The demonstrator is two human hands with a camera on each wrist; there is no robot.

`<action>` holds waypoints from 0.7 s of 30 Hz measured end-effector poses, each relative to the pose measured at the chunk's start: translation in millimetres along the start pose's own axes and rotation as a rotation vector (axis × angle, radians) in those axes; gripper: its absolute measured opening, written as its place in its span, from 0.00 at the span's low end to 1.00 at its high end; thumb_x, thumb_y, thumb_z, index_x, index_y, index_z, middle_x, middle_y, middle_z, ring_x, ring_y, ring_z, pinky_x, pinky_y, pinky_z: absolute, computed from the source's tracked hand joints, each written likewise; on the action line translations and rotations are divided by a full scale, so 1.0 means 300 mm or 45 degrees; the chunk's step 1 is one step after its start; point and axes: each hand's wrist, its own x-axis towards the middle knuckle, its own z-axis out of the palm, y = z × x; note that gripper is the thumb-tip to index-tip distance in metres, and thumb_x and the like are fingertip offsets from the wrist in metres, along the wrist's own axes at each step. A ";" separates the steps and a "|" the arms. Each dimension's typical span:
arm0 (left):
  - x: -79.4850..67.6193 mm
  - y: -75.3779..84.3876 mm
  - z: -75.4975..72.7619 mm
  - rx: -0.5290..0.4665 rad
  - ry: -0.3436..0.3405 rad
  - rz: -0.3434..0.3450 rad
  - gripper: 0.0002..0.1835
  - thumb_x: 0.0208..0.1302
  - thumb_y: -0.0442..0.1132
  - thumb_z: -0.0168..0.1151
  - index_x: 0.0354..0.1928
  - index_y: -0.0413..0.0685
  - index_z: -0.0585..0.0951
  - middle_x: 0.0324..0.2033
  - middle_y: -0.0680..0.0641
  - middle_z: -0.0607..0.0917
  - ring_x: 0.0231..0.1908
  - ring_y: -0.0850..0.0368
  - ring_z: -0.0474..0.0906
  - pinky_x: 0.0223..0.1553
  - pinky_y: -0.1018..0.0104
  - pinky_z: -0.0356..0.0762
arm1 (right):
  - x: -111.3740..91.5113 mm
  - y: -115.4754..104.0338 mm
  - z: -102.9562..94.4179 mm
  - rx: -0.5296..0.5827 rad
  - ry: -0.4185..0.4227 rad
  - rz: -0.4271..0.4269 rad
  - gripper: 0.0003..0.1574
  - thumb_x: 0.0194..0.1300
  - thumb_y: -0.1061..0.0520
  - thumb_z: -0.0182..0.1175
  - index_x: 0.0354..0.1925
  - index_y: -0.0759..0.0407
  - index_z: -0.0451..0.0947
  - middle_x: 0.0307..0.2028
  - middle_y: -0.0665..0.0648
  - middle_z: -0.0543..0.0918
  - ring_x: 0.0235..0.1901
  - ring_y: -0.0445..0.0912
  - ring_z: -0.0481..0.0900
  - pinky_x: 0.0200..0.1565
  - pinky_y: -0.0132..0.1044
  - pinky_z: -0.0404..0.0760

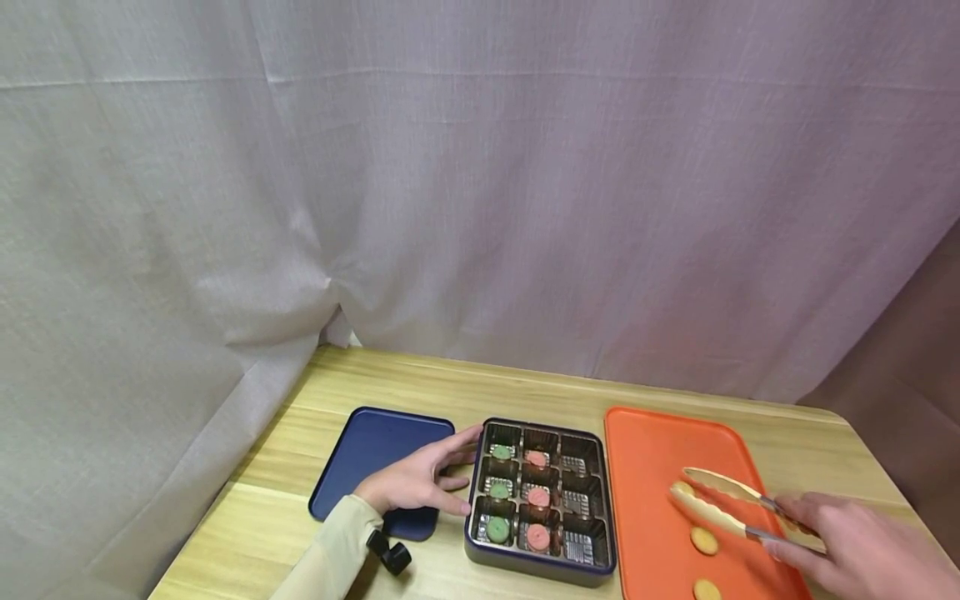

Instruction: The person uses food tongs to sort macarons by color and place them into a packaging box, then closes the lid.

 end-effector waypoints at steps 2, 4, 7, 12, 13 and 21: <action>0.000 -0.001 0.000 0.003 0.000 -0.001 0.61 0.59 0.26 0.76 0.86 0.55 0.47 0.84 0.49 0.52 0.80 0.44 0.55 0.75 0.53 0.69 | 0.005 0.009 0.007 0.009 -0.062 0.008 0.37 0.58 0.37 0.77 0.49 0.67 0.87 0.28 0.41 0.76 0.25 0.31 0.62 0.26 0.32 0.66; 0.000 -0.001 0.001 0.008 0.001 0.002 0.62 0.59 0.26 0.76 0.86 0.55 0.47 0.84 0.49 0.52 0.80 0.44 0.55 0.75 0.54 0.69 | 0.011 0.017 0.012 0.014 -0.108 0.013 0.38 0.59 0.36 0.76 0.50 0.68 0.87 0.29 0.42 0.77 0.26 0.31 0.63 0.26 0.32 0.67; 0.000 -0.001 0.000 0.007 -0.001 -0.002 0.62 0.58 0.26 0.77 0.86 0.56 0.47 0.84 0.49 0.52 0.80 0.45 0.55 0.75 0.55 0.69 | 0.014 0.023 0.017 0.016 -0.136 0.007 0.38 0.61 0.35 0.75 0.50 0.67 0.87 0.29 0.42 0.76 0.26 0.32 0.63 0.26 0.32 0.66; -0.001 0.000 -0.001 0.007 -0.008 0.007 0.62 0.59 0.26 0.76 0.86 0.54 0.46 0.84 0.47 0.51 0.80 0.43 0.55 0.75 0.53 0.69 | 0.013 0.013 0.015 0.029 -0.132 -0.011 0.34 0.61 0.38 0.75 0.50 0.65 0.87 0.27 0.41 0.73 0.25 0.31 0.62 0.26 0.31 0.64; -0.001 0.000 -0.001 0.009 -0.011 0.007 0.62 0.59 0.26 0.76 0.86 0.54 0.46 0.84 0.47 0.51 0.80 0.43 0.55 0.75 0.53 0.69 | 0.012 0.010 0.013 0.033 -0.119 -0.022 0.33 0.61 0.38 0.76 0.49 0.64 0.87 0.27 0.41 0.73 0.25 0.31 0.62 0.26 0.31 0.65; -0.003 -0.001 0.001 -0.001 0.003 -0.010 0.61 0.60 0.25 0.75 0.86 0.55 0.47 0.84 0.49 0.52 0.80 0.45 0.55 0.76 0.53 0.69 | 0.014 -0.004 0.010 0.056 -0.097 -0.052 0.25 0.62 0.42 0.76 0.45 0.59 0.86 0.25 0.41 0.68 0.23 0.31 0.58 0.25 0.30 0.60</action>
